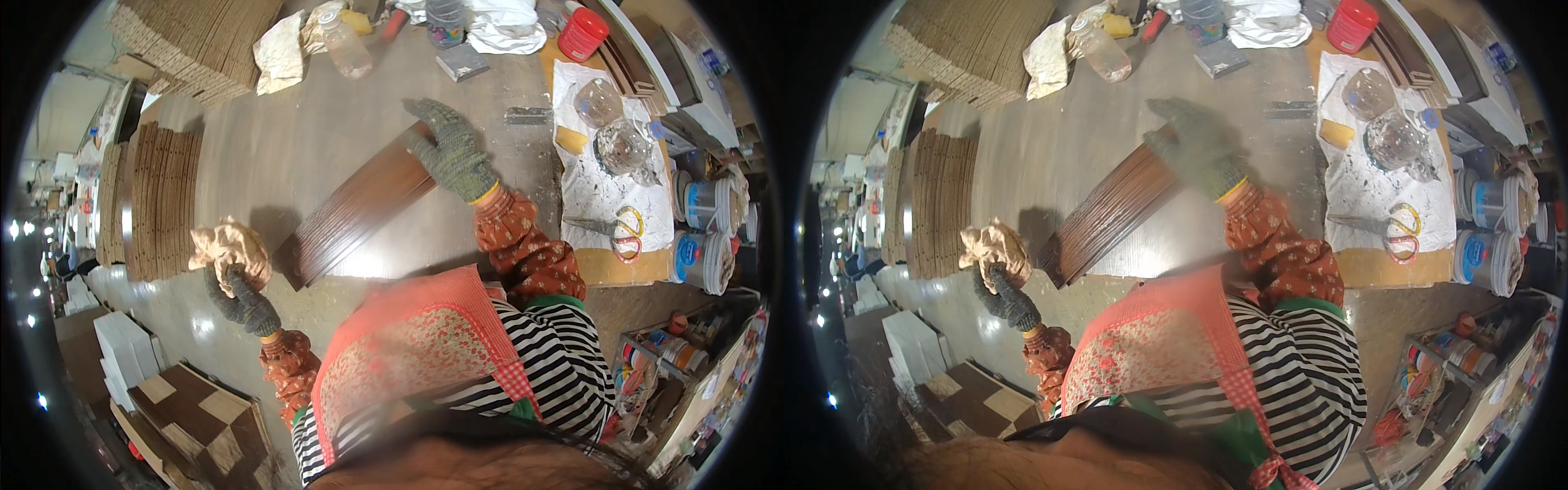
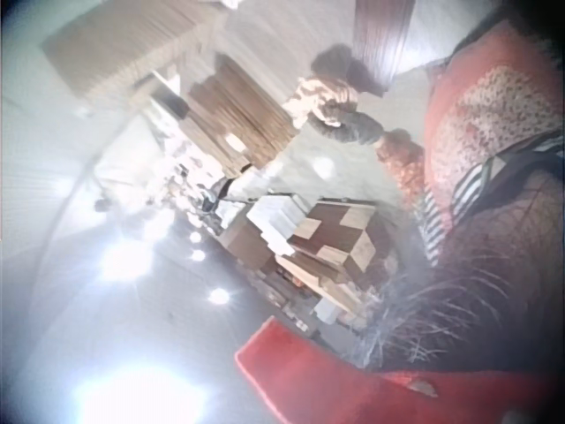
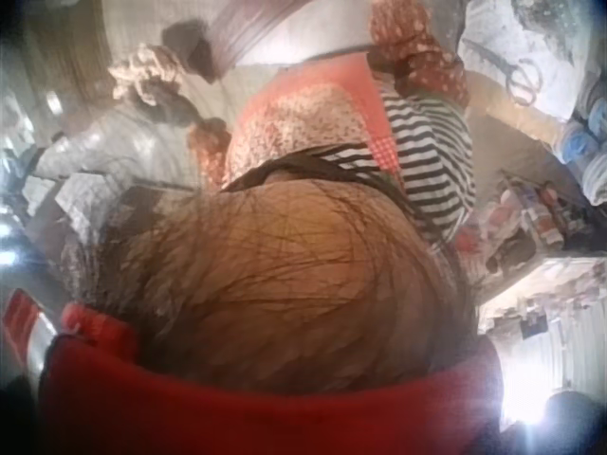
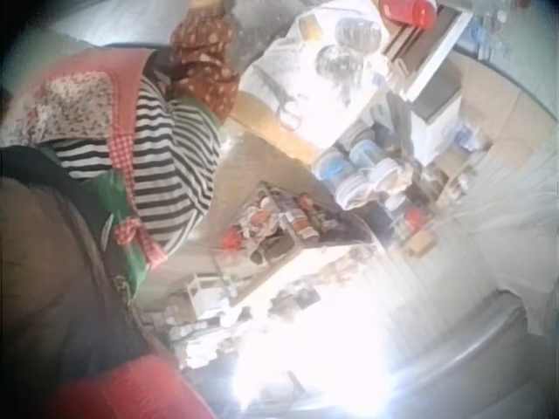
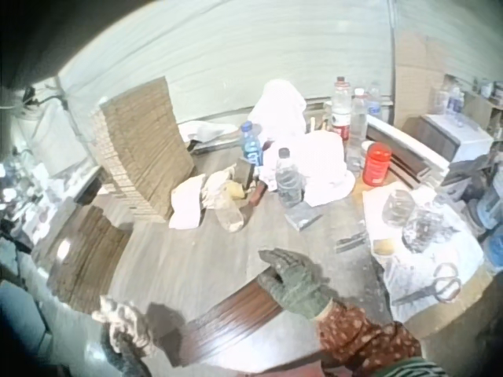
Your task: The person wipes the surface of a rectangular wooden plank with a cloth, then flips it to wipe the other side. They repeat this process on multiple planks, stacking the cleaned ones on a pile nearby.
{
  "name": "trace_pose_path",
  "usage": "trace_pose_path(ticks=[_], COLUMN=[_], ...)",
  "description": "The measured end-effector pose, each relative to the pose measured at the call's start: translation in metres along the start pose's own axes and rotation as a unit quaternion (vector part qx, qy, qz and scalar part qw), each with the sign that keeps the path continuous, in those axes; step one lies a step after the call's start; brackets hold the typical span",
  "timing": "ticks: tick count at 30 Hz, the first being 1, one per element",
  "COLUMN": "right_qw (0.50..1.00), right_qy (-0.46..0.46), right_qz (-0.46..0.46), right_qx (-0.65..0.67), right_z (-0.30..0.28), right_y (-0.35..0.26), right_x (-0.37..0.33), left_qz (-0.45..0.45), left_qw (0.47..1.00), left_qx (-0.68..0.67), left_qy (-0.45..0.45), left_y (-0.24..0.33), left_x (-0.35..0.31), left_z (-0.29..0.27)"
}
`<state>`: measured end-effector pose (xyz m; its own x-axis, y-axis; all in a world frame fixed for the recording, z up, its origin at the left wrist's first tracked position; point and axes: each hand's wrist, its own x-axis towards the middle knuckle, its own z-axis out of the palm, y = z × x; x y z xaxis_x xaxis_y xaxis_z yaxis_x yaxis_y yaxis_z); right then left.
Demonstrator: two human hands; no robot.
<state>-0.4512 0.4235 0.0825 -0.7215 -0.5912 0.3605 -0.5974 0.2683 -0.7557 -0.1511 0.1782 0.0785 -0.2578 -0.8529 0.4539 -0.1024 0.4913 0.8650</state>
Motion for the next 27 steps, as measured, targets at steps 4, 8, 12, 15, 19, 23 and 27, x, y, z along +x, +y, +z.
trace_pose_path(ticks=[4,8,12,15,19,23,27], right_qw=[0.985,0.975,0.953,0.891,0.866,0.916,0.881], right_qy=[0.075,0.102,0.143,0.177,0.091,-0.025,-0.029], right_qz=[-0.133,-0.13,0.025,0.065,0.103,0.147,0.189], right_qx=[-0.082,-0.15,-0.265,-0.413,-0.481,-0.372,-0.432], right_z=[-0.006,-0.022,-0.084,-0.134,-0.169,-0.18,-0.187], right_y=[-0.026,-0.013,0.045,0.087,0.128,0.148,0.136], right_x=[-0.015,-0.027,-0.042,-0.069,-0.092,-0.091,-0.086], left_qz=[0.106,0.311,0.21,0.079,0.035,0.308,0.212], left_qw=[0.982,0.917,0.927,0.917,0.868,0.761,0.793], left_qx=[0.054,0.142,0.142,0.094,0.147,0.353,0.375], left_qy=[-0.148,-0.205,-0.276,-0.38,-0.472,-0.449,-0.43], left_y=[0.035,0.039,0.018,0.005,0.008,0.012,0.006], left_x=[-0.008,-0.002,0.054,0.075,0.038,-0.016,-0.023], left_z=[0.062,0.105,0.123,0.108,0.066,0.049,0.039])
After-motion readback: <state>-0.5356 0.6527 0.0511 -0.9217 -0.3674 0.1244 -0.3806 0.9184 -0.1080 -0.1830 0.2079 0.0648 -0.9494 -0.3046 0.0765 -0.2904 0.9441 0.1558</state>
